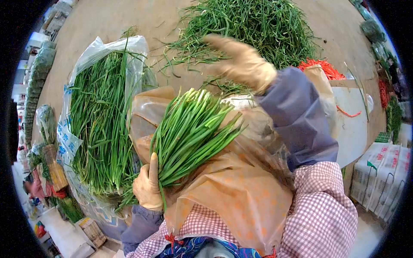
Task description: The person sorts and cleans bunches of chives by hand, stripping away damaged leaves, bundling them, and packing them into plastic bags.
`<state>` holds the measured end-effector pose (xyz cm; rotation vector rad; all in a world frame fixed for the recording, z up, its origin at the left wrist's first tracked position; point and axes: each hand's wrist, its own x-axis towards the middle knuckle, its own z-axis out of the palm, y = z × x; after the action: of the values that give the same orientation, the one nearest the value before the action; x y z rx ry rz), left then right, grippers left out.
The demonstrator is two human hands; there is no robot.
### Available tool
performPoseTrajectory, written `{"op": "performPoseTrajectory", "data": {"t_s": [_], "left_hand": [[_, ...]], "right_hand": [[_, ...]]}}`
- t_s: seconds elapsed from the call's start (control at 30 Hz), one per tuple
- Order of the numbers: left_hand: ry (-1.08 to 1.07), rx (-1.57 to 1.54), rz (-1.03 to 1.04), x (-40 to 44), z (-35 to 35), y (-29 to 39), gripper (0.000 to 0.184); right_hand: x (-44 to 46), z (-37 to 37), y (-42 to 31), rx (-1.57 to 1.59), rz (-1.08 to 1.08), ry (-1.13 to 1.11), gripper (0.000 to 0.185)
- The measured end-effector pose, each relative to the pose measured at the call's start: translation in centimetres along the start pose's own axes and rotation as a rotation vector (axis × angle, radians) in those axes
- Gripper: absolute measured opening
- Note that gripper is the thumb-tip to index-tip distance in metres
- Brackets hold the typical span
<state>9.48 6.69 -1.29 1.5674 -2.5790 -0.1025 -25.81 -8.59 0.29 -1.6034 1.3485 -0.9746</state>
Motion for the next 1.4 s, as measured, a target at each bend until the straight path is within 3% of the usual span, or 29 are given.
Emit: {"op": "performPoseTrajectory", "data": {"t_s": [0.07, 0.2, 0.33, 0.4, 0.47, 0.57, 0.6, 0.67, 0.7, 0.8, 0.87, 0.93, 1.0, 1.07, 1.1, 1.13, 1.2, 1.27, 1.33, 1.4], "left_hand": [[-0.013, -0.025, 0.013, 0.2, 0.0, 0.0, 0.088], [-0.079, 0.004, -0.035, -0.1, -0.3, 0.2, 0.089], [-0.082, -0.14, -0.084, -0.1, -0.8, -0.2, 0.094], [-0.079, -0.225, -0.088, 0.2, -1.0, -0.4, 0.099], [-0.06, -0.296, -0.084, 0.6, -1.0, -0.6, 0.1], [-0.128, -0.34, -0.171, 0.4, -1.9, -0.5, 0.106], [-0.155, -0.351, -0.203, 0.3, -2.2, -0.5, 0.107], [-0.162, -0.39, -0.257, 0.1, -2.2, -0.4, 0.104], [-0.155, -0.421, -0.262, -0.3, -1.6, -0.6, 0.103], [-0.16, -0.374, -0.247, -0.8, 0.1, -0.5, 0.095], [-0.174, -0.3, -0.24, -1.5, 1.0, -0.4, 0.092], [-0.117, -0.293, -0.221, -1.9, 1.8, -0.2, 0.094], [-0.041, -0.3, -0.186, -2.1, 2.3, -0.3, 0.101], [-0.031, -0.349, -0.203, -2.1, 2.0, 0.1, 0.1], [-0.02, -0.378, -0.211, -1.9, 2.0, 0.2, 0.099], [-0.015, -0.409, -0.221, -1.7, 1.9, 0.4, 0.099], [-0.004, -0.384, -0.237, -1.6, 2.0, 0.9, 0.099], [0.023, -0.377, -0.24, -1.4, 2.2, 0.9, 0.098], [-0.036, -0.378, -0.224, -1.6, 2.1, 0.6, 0.105], [-0.066, -0.356, -0.212, -1.9, 2.2, 0.4, 0.113]], "right_hand": [[1.5, 3.2, -0.7, -0.318, -0.299, -0.419, 0.068], [0.8, 9.4, -2.9, -0.326, -0.443, -0.786, 0.075], [-1.2, 9.8, -3.5, -0.432, -0.619, -0.693, 0.07], [-2.6, 11.6, -2.5, -0.286, -0.739, -0.555, 0.047], [-2.9, 12.5, -2.1, -0.358, -0.768, -0.467, 0.034], [-2.0, 12.8, -0.5, 0.039, -0.629, -0.36, 0.017], [-2.6, 12.8, -0.9, 0.151, -0.468, -0.287, 0.015], [-2.6, 11.4, -3.1, 0.704, -0.017, -0.246, 0.018], [-2.6, 11.1, -3.7, 0.786, 0.134, -0.095, 0.019], [-0.6, 6.9, -3.2, 0.867, 0.33, 0.064, 0.022], [0.2, 1.7, -1.5, 1.079, 0.183, 0.058, 0.026], [0.6, -3.7, 1.0, 1.06, 0.006, 0.136, 0.019], [0.4, -10.1, 5.8, 0.921, -0.158, 0.124, 0.024], [0.9, -10.0, 9.2, -0.105, 0.156, 0.446, 0.034], [-0.6, -10.2, 9.4, -0.681, 0.317, 0.161, 0.062], [-2.3, -8.4, 10.2, -1.135, 0.073, 0.233, 0.072], [-4.0, -5.9, 8.1, -0.769, -0.145, 0.369, 0.062], [-5.5, -2.6, 3.4, -0.092, 0.122, 0.221, 0.053], [-5.8, -0.3, 2.8, 0.014, 0.034, 0.076, 0.045], [-4.5, 1.1, 0.9, -0.076, 0.082, -0.02, 0.056]]}}
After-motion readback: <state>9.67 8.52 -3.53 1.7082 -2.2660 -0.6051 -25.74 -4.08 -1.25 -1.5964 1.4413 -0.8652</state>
